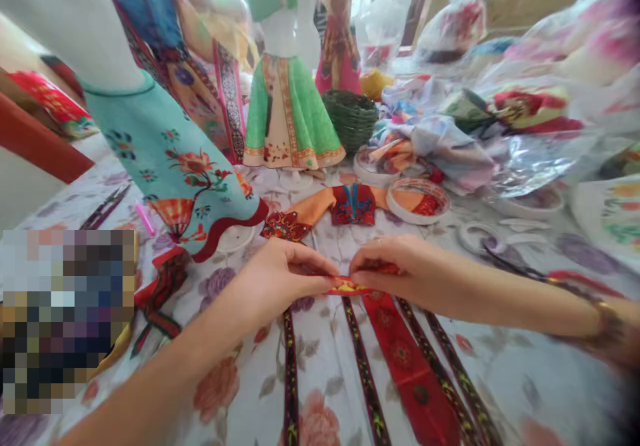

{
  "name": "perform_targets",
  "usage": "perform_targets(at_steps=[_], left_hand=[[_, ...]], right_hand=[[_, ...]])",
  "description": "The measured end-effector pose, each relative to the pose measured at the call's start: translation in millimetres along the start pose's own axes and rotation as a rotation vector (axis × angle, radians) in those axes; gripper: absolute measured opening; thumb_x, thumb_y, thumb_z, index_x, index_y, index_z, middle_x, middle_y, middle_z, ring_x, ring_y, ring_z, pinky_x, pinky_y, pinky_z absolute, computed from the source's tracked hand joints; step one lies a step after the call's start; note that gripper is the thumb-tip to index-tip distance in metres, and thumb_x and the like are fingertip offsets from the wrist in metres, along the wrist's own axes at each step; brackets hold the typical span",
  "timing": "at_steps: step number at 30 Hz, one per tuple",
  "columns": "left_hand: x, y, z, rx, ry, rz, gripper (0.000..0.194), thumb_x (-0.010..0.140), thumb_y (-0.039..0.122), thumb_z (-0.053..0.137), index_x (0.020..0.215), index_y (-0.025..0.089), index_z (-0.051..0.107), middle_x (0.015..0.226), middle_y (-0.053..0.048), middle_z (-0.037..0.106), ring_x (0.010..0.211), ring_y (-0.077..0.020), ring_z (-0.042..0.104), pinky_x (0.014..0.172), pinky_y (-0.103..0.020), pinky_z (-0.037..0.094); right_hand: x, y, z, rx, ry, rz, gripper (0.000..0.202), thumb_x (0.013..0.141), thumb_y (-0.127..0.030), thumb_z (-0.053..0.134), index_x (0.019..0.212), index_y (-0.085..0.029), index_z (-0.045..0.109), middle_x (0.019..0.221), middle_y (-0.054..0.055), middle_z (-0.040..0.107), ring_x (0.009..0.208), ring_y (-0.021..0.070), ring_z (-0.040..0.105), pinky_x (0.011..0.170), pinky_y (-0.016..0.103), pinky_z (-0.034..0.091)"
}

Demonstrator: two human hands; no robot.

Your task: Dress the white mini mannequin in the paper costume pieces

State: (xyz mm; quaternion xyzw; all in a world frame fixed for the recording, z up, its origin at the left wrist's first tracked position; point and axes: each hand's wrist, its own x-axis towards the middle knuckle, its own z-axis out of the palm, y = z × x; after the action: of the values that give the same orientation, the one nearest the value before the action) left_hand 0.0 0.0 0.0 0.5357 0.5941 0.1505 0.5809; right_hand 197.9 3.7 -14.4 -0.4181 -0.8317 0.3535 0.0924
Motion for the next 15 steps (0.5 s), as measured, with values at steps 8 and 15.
perform_targets(at_steps=[8, 15], left_hand=[[2.8, -8.2, -0.6, -0.113, 0.010, -0.030, 0.008, 0.064, 0.020, 0.070, 0.071, 0.020, 0.074, 0.066, 0.000, 0.073, 0.063, -0.0116, 0.066, 0.064, -0.020, 0.052], [-1.3, -15.2, -0.6, -0.123, 0.026, 0.070, 0.007, 0.065, 0.019, 0.070, 0.068, 0.022, 0.076, 0.072, -0.001, 0.074, 0.065, -0.0109, 0.065, 0.061, -0.017, 0.050]], right_hand=[[1.4, 0.5, -1.3, 0.016, 0.010, 0.038, 0.023, 0.090, -0.029, 0.046, 0.073, -0.018, 0.056, 0.059, -0.004, 0.052, 0.055, 0.0084, 0.041, 0.051, 0.023, 0.029], [3.1, -0.8, 0.6, 0.058, 0.035, 0.033, 0.018, 0.089, -0.026, 0.048, 0.078, -0.018, 0.061, 0.060, -0.004, 0.055, 0.055, 0.0086, 0.045, 0.051, 0.022, 0.030]])
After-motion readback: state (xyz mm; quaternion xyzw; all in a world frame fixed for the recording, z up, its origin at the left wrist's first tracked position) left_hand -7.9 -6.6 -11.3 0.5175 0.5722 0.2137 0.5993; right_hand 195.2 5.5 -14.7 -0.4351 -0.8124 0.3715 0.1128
